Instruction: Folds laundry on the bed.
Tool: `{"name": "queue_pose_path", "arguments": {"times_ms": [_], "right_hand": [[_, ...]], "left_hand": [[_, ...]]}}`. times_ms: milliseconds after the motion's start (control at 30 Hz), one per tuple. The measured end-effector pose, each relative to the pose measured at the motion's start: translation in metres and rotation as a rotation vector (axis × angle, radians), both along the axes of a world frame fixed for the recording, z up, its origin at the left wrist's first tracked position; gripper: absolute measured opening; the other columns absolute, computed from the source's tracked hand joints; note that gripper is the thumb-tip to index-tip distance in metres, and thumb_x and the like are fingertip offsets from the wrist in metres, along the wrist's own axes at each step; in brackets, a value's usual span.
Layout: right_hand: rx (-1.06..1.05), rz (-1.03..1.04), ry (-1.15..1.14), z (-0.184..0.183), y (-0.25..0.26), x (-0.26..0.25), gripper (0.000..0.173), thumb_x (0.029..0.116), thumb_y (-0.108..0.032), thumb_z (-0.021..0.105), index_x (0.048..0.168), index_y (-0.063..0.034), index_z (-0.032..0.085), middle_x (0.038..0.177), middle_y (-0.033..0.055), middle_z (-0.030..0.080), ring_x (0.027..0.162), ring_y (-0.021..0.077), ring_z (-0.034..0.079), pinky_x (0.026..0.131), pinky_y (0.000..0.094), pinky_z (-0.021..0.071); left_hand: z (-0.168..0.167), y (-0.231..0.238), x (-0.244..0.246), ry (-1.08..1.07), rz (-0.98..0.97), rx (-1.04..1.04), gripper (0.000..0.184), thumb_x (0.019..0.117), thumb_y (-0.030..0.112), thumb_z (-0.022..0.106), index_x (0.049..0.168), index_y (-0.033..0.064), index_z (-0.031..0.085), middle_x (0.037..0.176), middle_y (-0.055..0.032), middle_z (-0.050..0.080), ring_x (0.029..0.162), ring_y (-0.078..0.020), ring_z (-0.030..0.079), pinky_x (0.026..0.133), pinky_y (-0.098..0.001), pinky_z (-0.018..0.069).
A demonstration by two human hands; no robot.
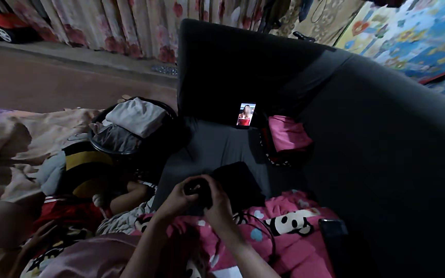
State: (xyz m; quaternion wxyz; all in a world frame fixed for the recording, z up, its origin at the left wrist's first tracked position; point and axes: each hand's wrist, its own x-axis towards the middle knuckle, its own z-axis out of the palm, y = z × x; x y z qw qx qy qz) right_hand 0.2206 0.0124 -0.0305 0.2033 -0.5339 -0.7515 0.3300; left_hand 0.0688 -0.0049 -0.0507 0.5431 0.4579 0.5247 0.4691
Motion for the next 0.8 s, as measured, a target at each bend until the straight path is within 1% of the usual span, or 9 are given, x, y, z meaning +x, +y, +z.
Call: {"name": "queue_pose_path", "arguments": {"times_ms": [67, 167, 267, 367, 467, 567, 633, 700, 800], "right_hand": [[-0.019, -0.050, 0.093, 0.009, 0.016, 0.013, 0.056, 0.0916, 0.005, 0.061, 0.144, -0.0122, 0.058, 0.131, 0.0155, 0.067, 0.118, 0.0294, 0.066, 0.102, 0.0474, 0.0533], [-0.043, -0.241, 0.206, 0.022, 0.040, 0.040, 0.038, 0.0970, -0.007, 0.068, 0.135, -0.0100, 0.065, 0.119, 0.0114, 0.072, 0.109, 0.0232, 0.069, 0.097, 0.0452, 0.0558], [-0.092, -0.471, 0.190, 0.017, 0.069, 0.074, 0.051, 0.0937, -0.019, 0.077, 0.138, -0.0018, 0.059, 0.124, 0.0230, 0.067, 0.115, 0.0356, 0.065, 0.099, 0.0557, 0.0516], [-0.113, -0.517, 0.026, -0.010, 0.093, 0.106, 0.058, 0.0935, -0.022, 0.077, 0.142, 0.0000, 0.054, 0.132, 0.0282, 0.062, 0.123, 0.0434, 0.060, 0.104, 0.0612, 0.0471], [-0.149, -0.528, 0.035, -0.044, 0.103, 0.130, 0.065, 0.0945, -0.028, 0.077, 0.145, 0.0024, 0.049, 0.134, 0.0291, 0.061, 0.124, 0.0424, 0.060, 0.105, 0.0572, 0.0471], [-0.174, -0.506, 0.058, -0.048, 0.105, 0.131, 0.066, 0.0962, -0.027, 0.075, 0.149, -0.0011, 0.045, 0.135, 0.0286, 0.061, 0.125, 0.0415, 0.061, 0.105, 0.0569, 0.0475], [-0.190, -0.456, 0.076, -0.047, 0.104, 0.129, 0.059, 0.1004, -0.026, 0.069, 0.150, -0.0028, 0.046, 0.138, 0.0271, 0.060, 0.128, 0.0397, 0.059, 0.108, 0.0566, 0.0461], [-0.192, -0.425, 0.097, -0.049, 0.107, 0.129, 0.057, 0.1020, -0.025, 0.066, 0.150, -0.0018, 0.045, 0.142, 0.0278, 0.056, 0.132, 0.0399, 0.056, 0.110, 0.0563, 0.0444], [-0.220, -0.384, 0.193, -0.054, 0.108, 0.132, 0.058, 0.1022, -0.018, 0.065, 0.153, -0.0008, 0.042, 0.149, 0.0280, 0.050, 0.138, 0.0389, 0.051, 0.114, 0.0535, 0.0419]], "left_hand": [[0.002, 0.000, 0.002, -0.086, -0.017, 0.041, 0.056, 0.0915, 0.005, 0.066, 0.145, 0.0073, 0.051, 0.125, -0.0082, 0.066, 0.105, -0.0153, 0.067, 0.092, -0.0321, 0.0571], [0.003, 0.002, 0.002, -0.115, 0.047, 0.031, 0.052, 0.0975, 0.011, 0.062, 0.148, 0.0077, 0.049, 0.127, -0.0100, 0.067, 0.109, -0.0201, 0.068, 0.092, -0.0366, 0.0572], [0.000, 0.003, -0.001, -0.105, 0.131, -0.043, 0.045, 0.1018, 0.010, 0.059, 0.146, 0.0064, 0.049, 0.128, -0.0127, 0.066, 0.106, -0.0220, 0.068, 0.090, -0.0371, 0.0570], [-0.008, 0.005, 0.001, -0.039, 0.114, -0.124, 0.044, 0.1036, 0.010, 0.057, 0.146, 0.0044, 0.048, 0.130, -0.0156, 0.063, 0.107, -0.0228, 0.067, 0.090, -0.0382, 0.0559], [-0.021, 0.008, 0.010, 0.220, 0.013, -0.148, 0.051, 0.1026, 0.011, 0.059, 0.150, 0.0004, 0.041, 0.132, -0.0210, 0.061, 0.110, -0.0284, 0.065, 0.094, -0.0426, 0.0541], [-0.034, 0.008, 0.022, 0.677, -0.146, -0.130, 0.063, 0.1000, 0.015, 0.062, 0.156, 0.0030, 0.036, 0.147, -0.0239, 0.051, 0.132, -0.0376, 0.055, 0.110, -0.0504, 0.0453], [-0.044, 0.008, 0.032, 0.856, -0.195, -0.038, 0.067, 0.0974, 0.016, 0.063, 0.158, 0.0089, 0.036, 0.152, -0.0239, 0.046, 0.136, -0.0436, 0.049, 0.111, -0.0567, 0.0415], [-0.051, 0.011, 0.042, 0.972, -0.211, 0.031, 0.067, 0.0980, 0.018, 0.060, 0.160, 0.0196, 0.035, 0.159, -0.0194, 0.039, 0.141, -0.0428, 0.044, 0.111, -0.0598, 0.0399], [-0.061, 0.019, 0.053, 1.079, -0.274, 0.053, 0.069, 0.1021, 0.020, 0.053, 0.164, 0.0300, 0.024, 0.168, -0.0150, 0.023, 0.151, -0.0399, 0.030, 0.118, -0.0615, 0.0278]]}}
